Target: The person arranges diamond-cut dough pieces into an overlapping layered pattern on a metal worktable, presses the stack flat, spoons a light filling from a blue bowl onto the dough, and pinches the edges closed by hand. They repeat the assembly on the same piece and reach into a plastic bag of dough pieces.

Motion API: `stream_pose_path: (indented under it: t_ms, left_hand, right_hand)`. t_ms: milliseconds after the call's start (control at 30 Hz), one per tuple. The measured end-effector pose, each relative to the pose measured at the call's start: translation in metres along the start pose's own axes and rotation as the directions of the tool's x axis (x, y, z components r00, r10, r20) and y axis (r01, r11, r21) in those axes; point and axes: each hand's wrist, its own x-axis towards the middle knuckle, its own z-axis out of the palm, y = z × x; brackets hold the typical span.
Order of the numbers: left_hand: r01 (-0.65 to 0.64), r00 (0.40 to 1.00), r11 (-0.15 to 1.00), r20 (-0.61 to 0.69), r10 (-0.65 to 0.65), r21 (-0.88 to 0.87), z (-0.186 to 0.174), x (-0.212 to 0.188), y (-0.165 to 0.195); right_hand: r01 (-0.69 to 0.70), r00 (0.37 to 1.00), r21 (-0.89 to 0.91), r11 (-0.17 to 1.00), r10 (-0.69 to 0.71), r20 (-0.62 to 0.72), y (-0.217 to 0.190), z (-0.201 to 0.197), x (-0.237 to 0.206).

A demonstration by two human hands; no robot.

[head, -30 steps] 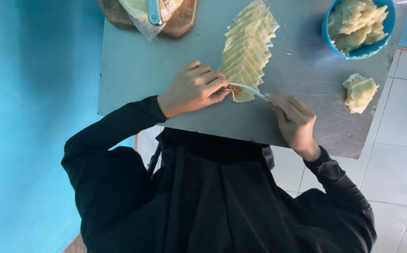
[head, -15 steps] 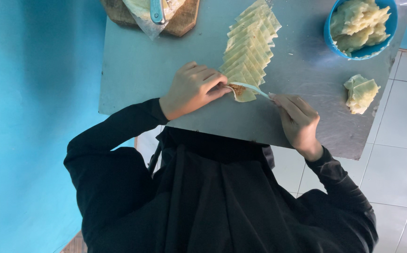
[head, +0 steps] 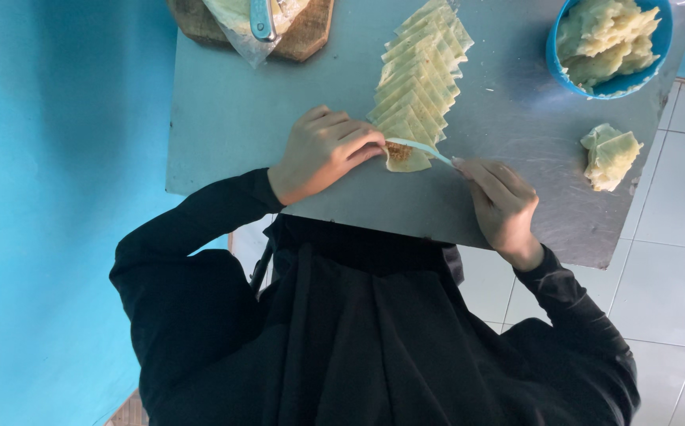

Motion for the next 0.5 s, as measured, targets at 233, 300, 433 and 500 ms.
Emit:
stream_pose_path:
  t_ms: [233,300,433,500]
  left_hand:
    - [-0.002,1.000,1.000,0.008,0.002,-0.003,0.0051,-0.0036,-0.0035]
    - [-0.008,1.000,1.000,0.014,0.008,0.003,0.0069,-0.0046,-0.0060]
    - [-0.005,1.000,1.000,0.017,0.005,0.005,0.0072,-0.0071,-0.0076]
    - [-0.011,1.000,1.000,0.013,0.011,0.007,0.0074,-0.0074,-0.0094]
  right_hand:
    - [0.014,1.000,-0.019,1.000,-0.014,0.005,0.0030,0.0021,-0.0031]
    - [0.019,1.000,-0.007,1.000,-0.019,-0.015,0.0046,0.0056,-0.0031]
    - [0.009,1.000,-0.011,1.000,-0.009,0.005,0.0074,0.0069,-0.0036]
    - [0.005,1.000,0.003,1.000,-0.005,-0.006,0.0081,0.0074,-0.0036]
